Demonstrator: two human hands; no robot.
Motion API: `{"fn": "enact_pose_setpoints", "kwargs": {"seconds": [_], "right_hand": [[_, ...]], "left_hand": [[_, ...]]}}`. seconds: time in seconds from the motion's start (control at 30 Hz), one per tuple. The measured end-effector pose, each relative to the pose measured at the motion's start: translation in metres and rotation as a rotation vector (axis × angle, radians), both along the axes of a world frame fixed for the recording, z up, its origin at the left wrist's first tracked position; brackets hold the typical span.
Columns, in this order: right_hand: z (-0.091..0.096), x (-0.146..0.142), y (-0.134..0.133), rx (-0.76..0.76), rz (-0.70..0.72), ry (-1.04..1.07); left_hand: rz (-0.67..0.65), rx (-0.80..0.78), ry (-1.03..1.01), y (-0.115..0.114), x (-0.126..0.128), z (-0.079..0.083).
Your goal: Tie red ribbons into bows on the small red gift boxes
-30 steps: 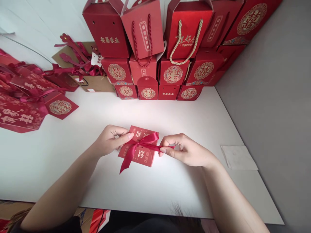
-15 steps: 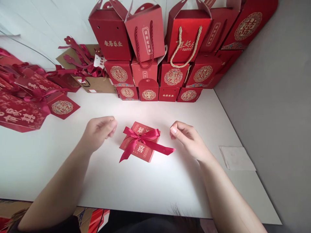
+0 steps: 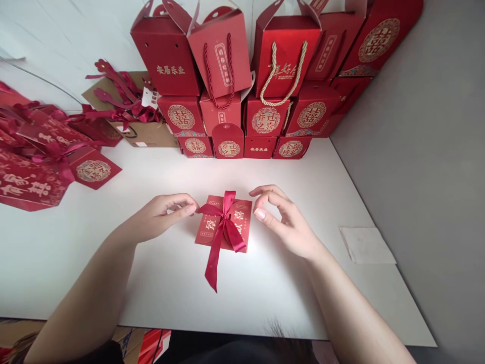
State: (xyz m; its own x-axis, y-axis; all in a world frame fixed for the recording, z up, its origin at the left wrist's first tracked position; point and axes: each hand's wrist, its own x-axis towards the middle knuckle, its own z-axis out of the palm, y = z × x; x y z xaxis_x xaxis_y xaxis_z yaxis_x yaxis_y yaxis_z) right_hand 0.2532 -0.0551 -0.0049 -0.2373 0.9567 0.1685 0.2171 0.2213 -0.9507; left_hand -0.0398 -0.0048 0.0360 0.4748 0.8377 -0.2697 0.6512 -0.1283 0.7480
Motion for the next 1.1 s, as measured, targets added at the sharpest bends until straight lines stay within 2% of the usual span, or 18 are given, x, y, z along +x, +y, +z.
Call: {"fn": "enact_pose_setpoints", "kwargs": {"seconds": [0.13, 0.3, 0.37, 0.47, 0.63, 0.77, 0.93, 1.1], "right_hand": [[0.010, -0.006, -0.009, 0.080, 0.132, -0.020], [0.014, -0.021, -0.018, 0.150, 0.152, -0.123], [0.015, -0.024, -0.019, 0.142, 0.158, -0.148], [0.016, -0.023, -0.020, 0.051, 0.187, -0.089], [0.014, -0.016, -0.014, -0.130, 0.196, 0.167], [0.003, -0.017, -0.006, -0.191, 0.133, 0.284], [-0.009, -0.018, 0.001, -0.247, 0.116, 0.334], [-0.006, -0.015, 0.001, -0.207, 0.154, 0.297]], "left_hand": [[0.072, -0.011, -0.150, -0.002, 0.014, -0.016], [0.104, -0.115, -0.383, 0.001, 0.018, -0.028], [0.087, -0.157, -0.469, 0.004, 0.015, -0.030], [0.057, -0.208, -0.545, 0.007, 0.012, -0.030], [0.142, -0.119, -0.428, 0.004, 0.019, -0.032], [0.055, -0.049, -0.305, 0.003, 0.021, -0.033], [-0.017, -0.154, -0.422, 0.005, 0.017, -0.030], [-0.019, -0.215, -0.450, 0.004, 0.015, -0.029]]}}
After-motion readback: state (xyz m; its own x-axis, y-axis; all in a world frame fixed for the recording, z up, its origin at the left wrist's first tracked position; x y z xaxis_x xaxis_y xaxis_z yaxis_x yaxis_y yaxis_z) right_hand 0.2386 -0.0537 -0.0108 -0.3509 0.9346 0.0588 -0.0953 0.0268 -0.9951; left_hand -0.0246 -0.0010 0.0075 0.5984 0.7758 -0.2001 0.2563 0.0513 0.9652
